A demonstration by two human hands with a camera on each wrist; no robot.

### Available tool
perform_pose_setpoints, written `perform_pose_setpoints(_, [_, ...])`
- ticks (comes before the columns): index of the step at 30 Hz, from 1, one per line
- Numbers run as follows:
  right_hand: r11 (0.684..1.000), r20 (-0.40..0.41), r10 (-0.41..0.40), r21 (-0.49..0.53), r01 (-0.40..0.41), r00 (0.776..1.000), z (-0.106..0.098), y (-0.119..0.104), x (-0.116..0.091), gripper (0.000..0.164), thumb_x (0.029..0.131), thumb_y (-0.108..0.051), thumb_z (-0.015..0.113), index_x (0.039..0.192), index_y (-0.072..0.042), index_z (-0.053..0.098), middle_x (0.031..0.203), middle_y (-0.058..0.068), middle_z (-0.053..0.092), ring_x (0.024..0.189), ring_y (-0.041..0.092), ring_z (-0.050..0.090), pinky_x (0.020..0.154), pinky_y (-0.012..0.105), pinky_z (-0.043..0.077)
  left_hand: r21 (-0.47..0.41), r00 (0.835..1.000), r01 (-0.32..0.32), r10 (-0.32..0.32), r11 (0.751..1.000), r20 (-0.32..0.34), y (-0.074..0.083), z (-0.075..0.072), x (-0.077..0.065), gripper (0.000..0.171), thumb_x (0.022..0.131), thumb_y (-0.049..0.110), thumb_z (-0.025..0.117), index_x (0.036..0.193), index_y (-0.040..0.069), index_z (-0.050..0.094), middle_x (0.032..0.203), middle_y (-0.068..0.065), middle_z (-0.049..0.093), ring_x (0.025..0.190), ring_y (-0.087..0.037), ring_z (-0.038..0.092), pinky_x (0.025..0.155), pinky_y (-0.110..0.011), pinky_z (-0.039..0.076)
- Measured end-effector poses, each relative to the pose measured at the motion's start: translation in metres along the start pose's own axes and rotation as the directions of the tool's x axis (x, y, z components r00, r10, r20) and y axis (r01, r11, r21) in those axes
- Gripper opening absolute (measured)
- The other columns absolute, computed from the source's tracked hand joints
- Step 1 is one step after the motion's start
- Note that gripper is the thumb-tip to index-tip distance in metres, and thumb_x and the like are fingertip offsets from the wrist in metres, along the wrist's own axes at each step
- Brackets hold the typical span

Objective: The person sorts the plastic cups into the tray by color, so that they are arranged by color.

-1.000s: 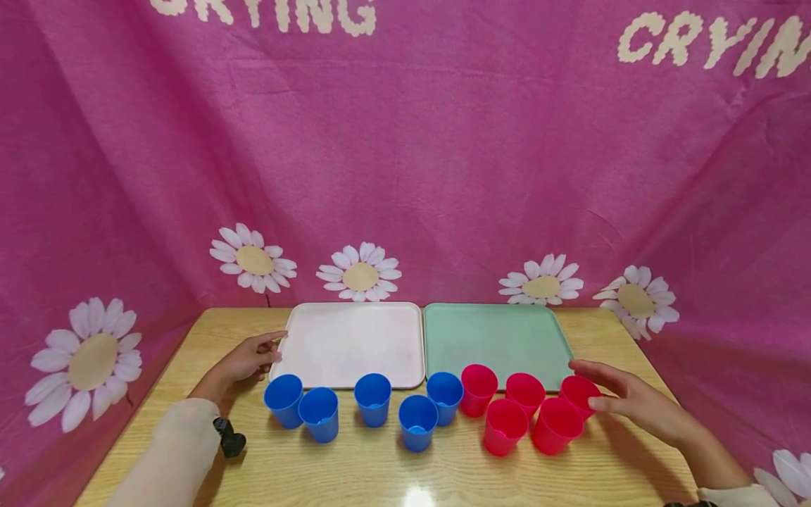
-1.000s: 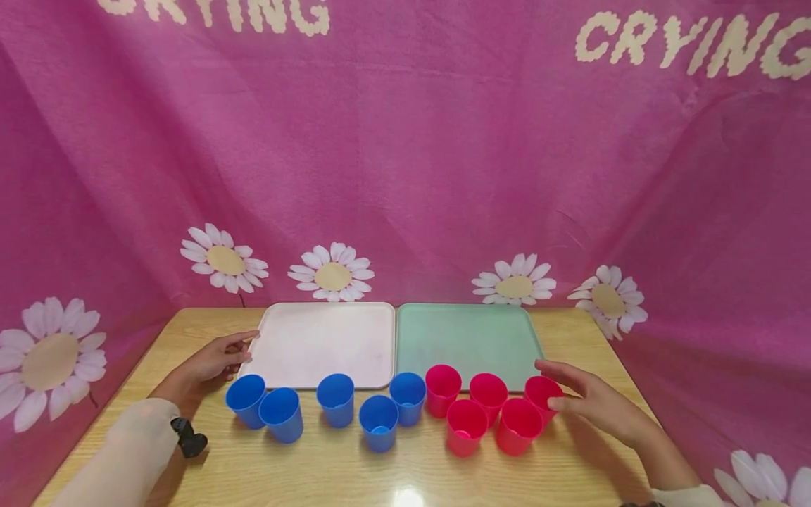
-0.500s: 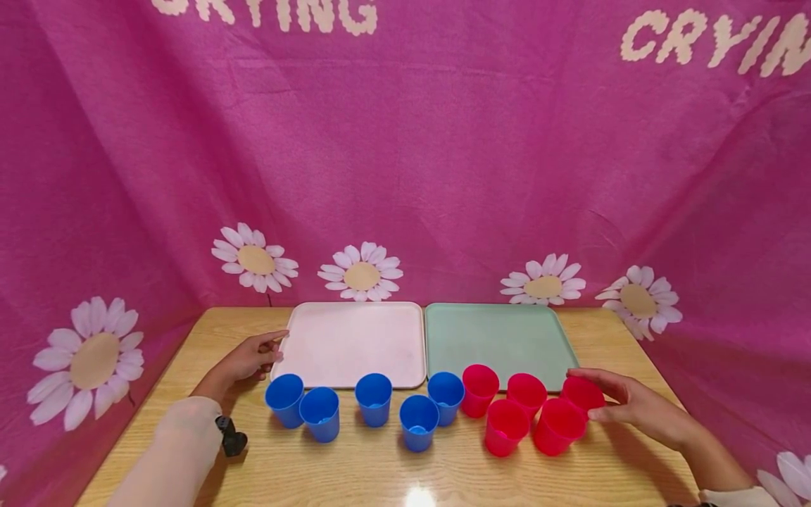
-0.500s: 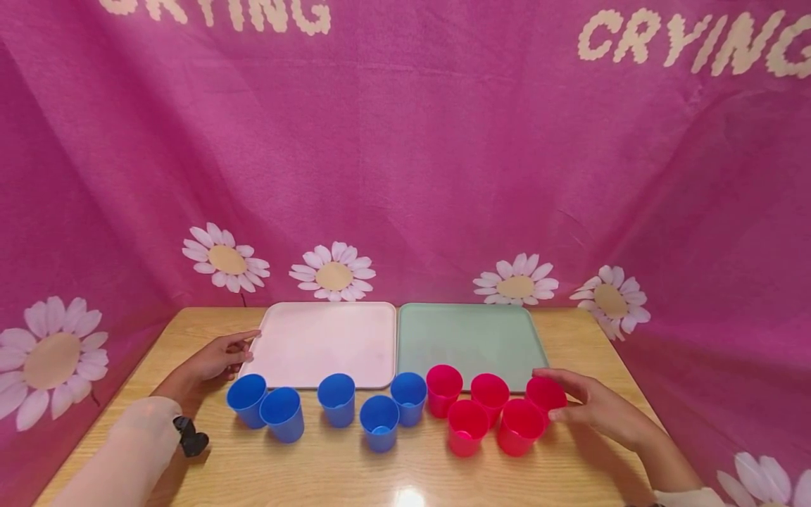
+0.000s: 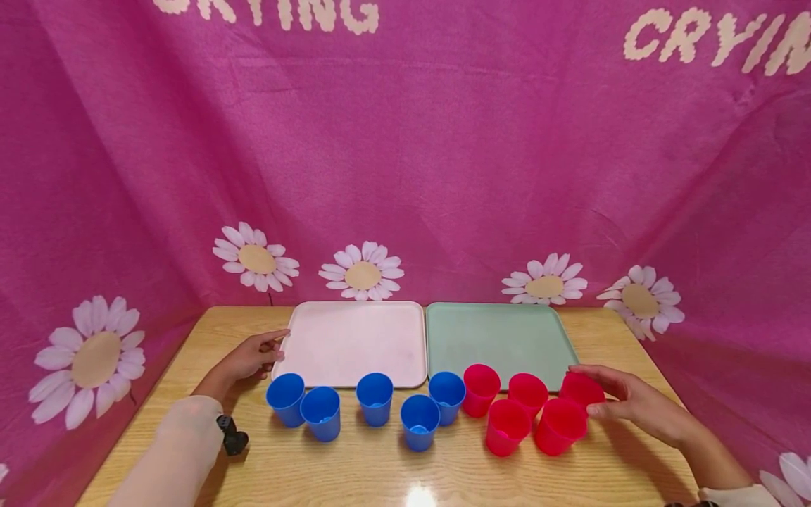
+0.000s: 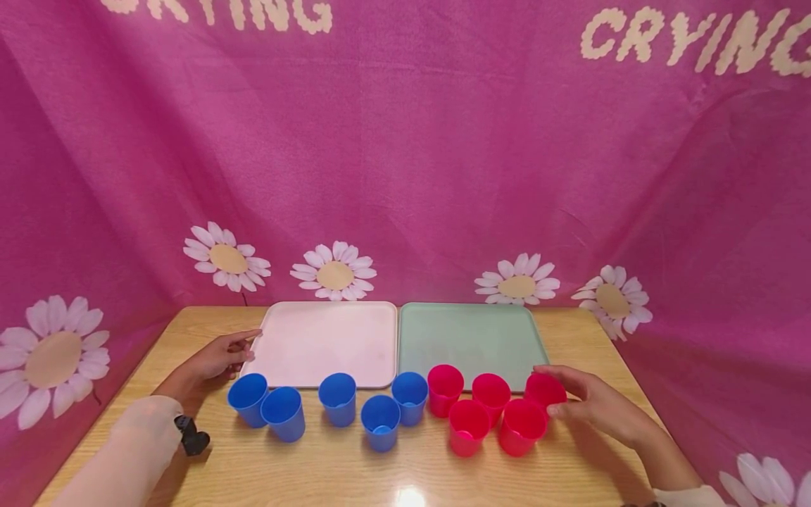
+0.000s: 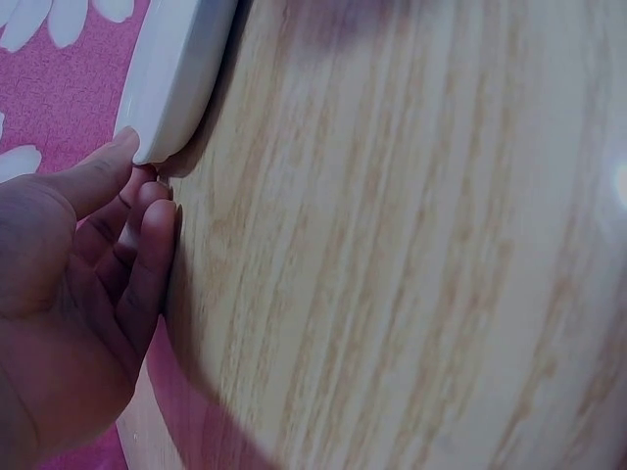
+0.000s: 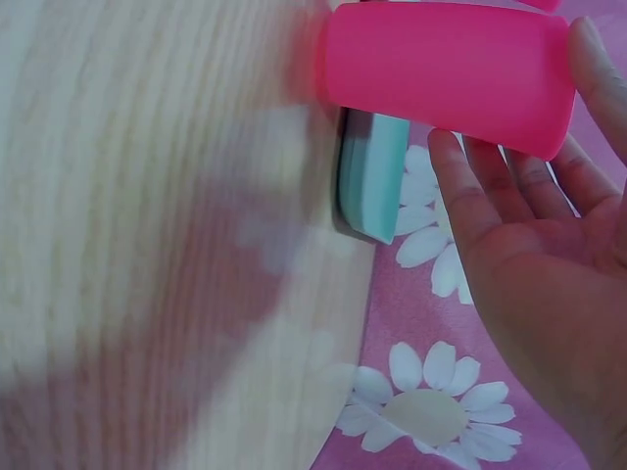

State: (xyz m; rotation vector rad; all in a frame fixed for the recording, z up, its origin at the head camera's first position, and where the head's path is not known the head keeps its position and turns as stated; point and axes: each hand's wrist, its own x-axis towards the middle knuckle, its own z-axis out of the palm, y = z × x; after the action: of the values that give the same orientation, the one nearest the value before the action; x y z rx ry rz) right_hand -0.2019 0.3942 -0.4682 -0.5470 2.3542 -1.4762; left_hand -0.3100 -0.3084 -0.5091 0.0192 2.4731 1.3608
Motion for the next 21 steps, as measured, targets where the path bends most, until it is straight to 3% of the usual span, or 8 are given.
perform_pose_setpoints(9, [1.0,-0.002,-0.011,-0.012,0.011,1.0,-0.005,-0.009,0.007,0.058,0.1,-0.006,0.064,0.153,0.004,0.042,0.137,-0.013,0.062,0.119,0.0,0.059,0.093,0.025,0.055,0.011,1.0,0.001,-0.001,1.0,0.004,0.002,0.001,-0.001,0.062,0.105,0.009,0.058,0.162,0.01,0.032,0.11,-0.015,0.051,0.08,-0.022,0.051,0.065,-0.028,0.049])
perform_pose_setpoints(21, [0.992,-0.062,-0.008,-0.129,0.0,0.998,-0.01,-0.02,0.029,0.059,0.098,-0.013,0.069,0.152,-0.004,0.048,0.144,0.009,0.058,0.119,-0.005,0.056,0.092,0.026,0.055,-0.004,1.0,0.021,-0.021,1.0,-0.015,0.001,0.002,-0.001,0.063,0.105,0.011,0.059,0.162,0.016,0.033,0.112,-0.014,0.052,0.082,-0.022,0.052,0.069,-0.027,0.05])
